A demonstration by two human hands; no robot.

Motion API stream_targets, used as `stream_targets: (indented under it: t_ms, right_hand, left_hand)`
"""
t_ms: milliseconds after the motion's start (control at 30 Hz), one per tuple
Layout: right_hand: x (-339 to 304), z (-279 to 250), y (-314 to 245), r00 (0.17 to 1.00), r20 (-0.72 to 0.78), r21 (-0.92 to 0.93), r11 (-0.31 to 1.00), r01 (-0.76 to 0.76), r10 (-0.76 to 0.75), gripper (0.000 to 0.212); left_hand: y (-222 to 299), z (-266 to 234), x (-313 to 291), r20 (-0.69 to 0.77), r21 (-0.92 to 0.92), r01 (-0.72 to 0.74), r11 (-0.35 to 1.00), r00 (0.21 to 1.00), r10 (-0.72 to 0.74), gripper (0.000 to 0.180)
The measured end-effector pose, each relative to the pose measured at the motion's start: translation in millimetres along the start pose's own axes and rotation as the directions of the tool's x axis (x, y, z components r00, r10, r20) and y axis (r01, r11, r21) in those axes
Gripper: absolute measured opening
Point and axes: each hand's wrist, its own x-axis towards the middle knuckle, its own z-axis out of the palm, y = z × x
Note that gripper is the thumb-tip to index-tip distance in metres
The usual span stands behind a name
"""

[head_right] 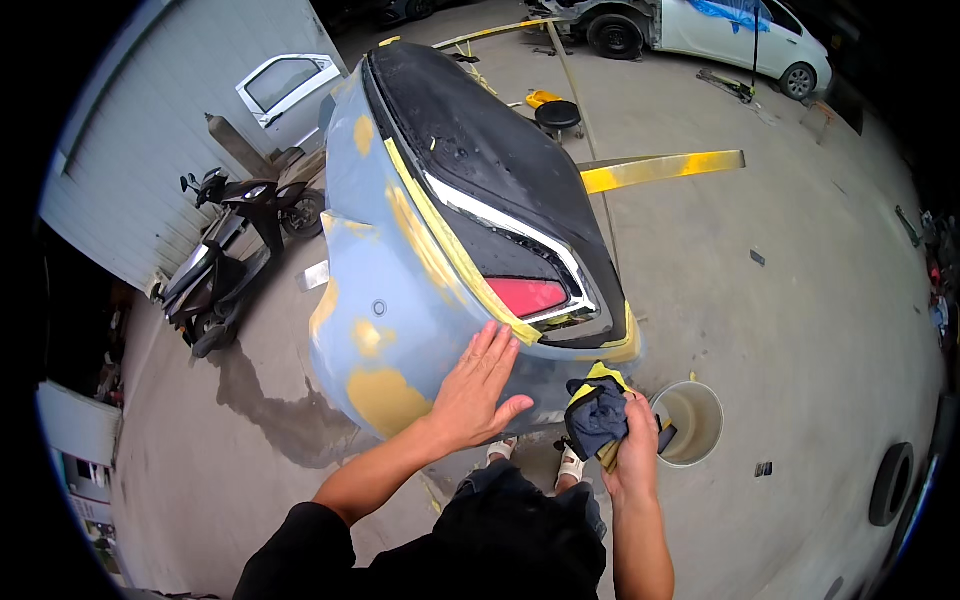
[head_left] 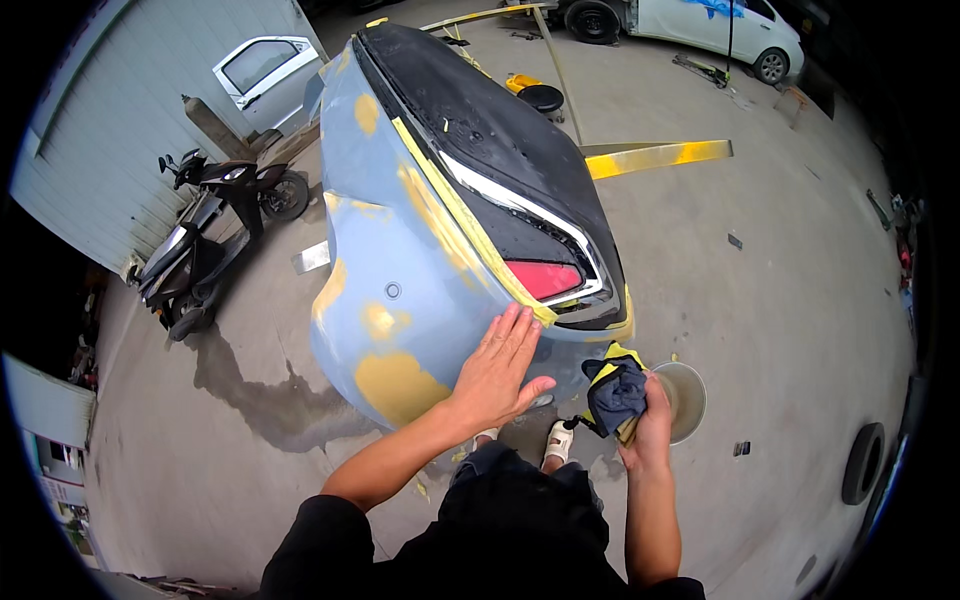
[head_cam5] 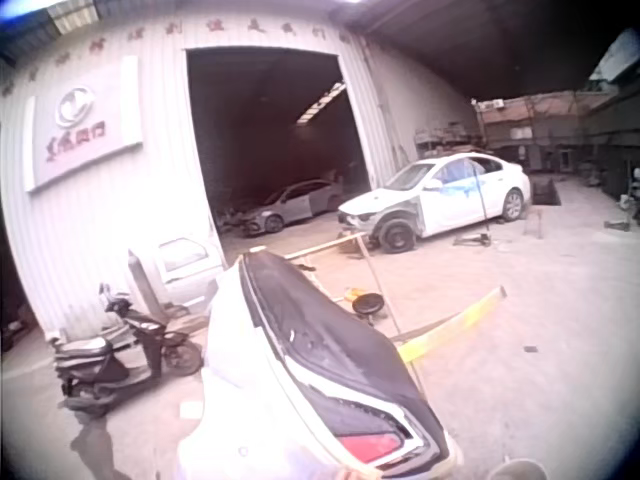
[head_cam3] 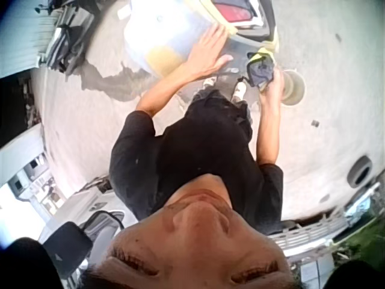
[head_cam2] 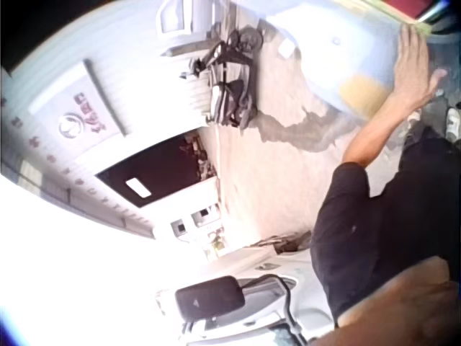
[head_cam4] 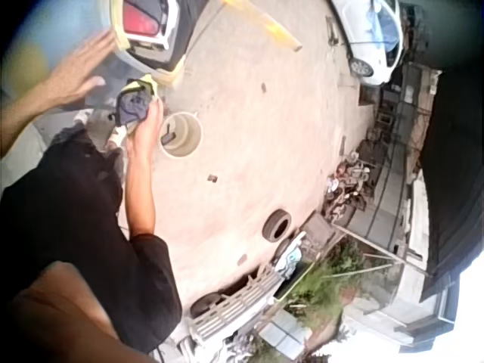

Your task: The person removes yellow masking tape from the edges of a detached car bumper, then wipes the surface with a cloth and sands a section with a sanding block.

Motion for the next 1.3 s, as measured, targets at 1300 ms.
stream_targets:
  t_ms: [1300]
  right_hand:
    - [38,223,40,0.45,0.726,-0.663,-0.352,0.661,-0.52,0.052]
  left_hand:
    - [-193,-138,34,-0.401,-0.5,-0.023,0.866,0.892,-0.208,0.045]
